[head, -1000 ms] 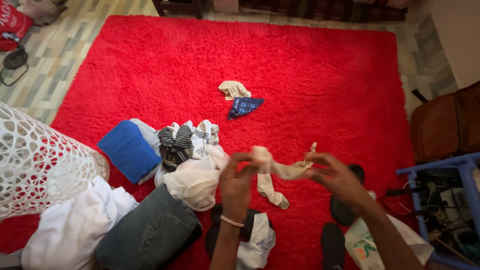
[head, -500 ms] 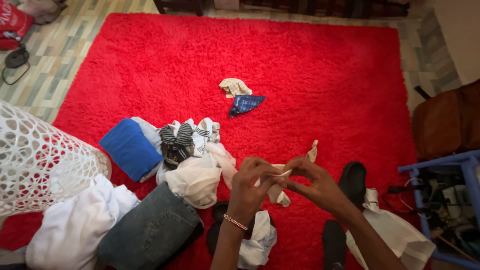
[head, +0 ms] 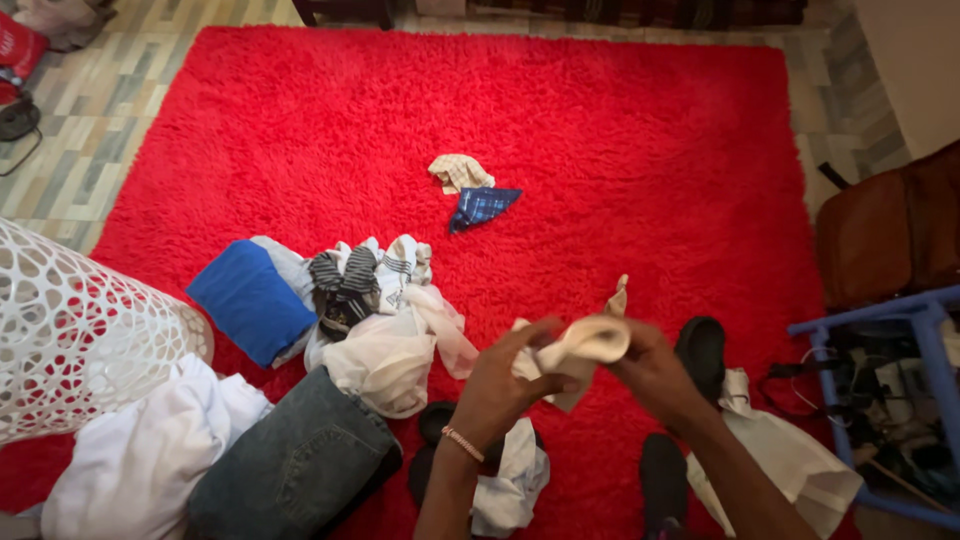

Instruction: The person sits on a red rug and folds a pair of white socks by hand. They turn the socks inside out, align them, and fold them into a compact bundle. The folded socks are placed on the floor next to a pile of other clothes.

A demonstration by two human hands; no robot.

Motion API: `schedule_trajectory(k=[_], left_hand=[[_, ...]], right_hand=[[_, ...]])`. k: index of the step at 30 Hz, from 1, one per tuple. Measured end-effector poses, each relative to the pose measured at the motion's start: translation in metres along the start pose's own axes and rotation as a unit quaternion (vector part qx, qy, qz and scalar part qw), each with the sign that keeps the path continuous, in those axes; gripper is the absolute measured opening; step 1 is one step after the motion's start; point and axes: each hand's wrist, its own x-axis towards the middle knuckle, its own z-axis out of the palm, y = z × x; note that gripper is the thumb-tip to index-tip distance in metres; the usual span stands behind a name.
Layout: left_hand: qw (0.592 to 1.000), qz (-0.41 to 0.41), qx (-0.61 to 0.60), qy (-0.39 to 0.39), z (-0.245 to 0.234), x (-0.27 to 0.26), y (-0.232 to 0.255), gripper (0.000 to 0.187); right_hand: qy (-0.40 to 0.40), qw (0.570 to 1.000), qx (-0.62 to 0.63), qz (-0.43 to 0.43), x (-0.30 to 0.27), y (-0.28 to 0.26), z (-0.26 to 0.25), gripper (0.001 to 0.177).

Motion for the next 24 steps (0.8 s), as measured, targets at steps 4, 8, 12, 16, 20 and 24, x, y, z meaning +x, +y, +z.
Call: schedule_trajectory(k=[4,8,12,16,20,24], left_hand=[[0.993,-0.046,0.071,-0.083,0.010,-0.002,-0.008,0.043],[0.981,-0.064,0.107,-0.150,0.018,-0.004,-0.026,0.044],[0.972,-0.029,0.133,-0.193,0.028,-0.003,-0.047,0.047],[0.943,-0.043,0.247,-0.221,0.018,0.000,-0.074,0.041],[0.915,-0.085,0.344,-0.192,0.013,-0.004,-0.082,0.037],[0.950,-0.110,0.261,-0.132,0.009,-0.003,-0.063,0.043]], right_hand=[[0.102,0.987,0.127,-0.012,0.005,-0.012,-0.008,0.019],[0.160,0.959,0.233,0.003,0.010,-0.032,-0.011,0.022],[0.185,0.939,0.289,-0.031,0.009,-0.047,-0.016,0.023],[0.196,0.923,0.319,-0.087,0.012,-0.033,-0.035,0.022],[0.194,0.924,0.323,-0.072,0.008,-0.024,-0.043,0.020],[0.178,0.950,0.249,-0.058,0.009,-0.026,-0.036,0.022]])
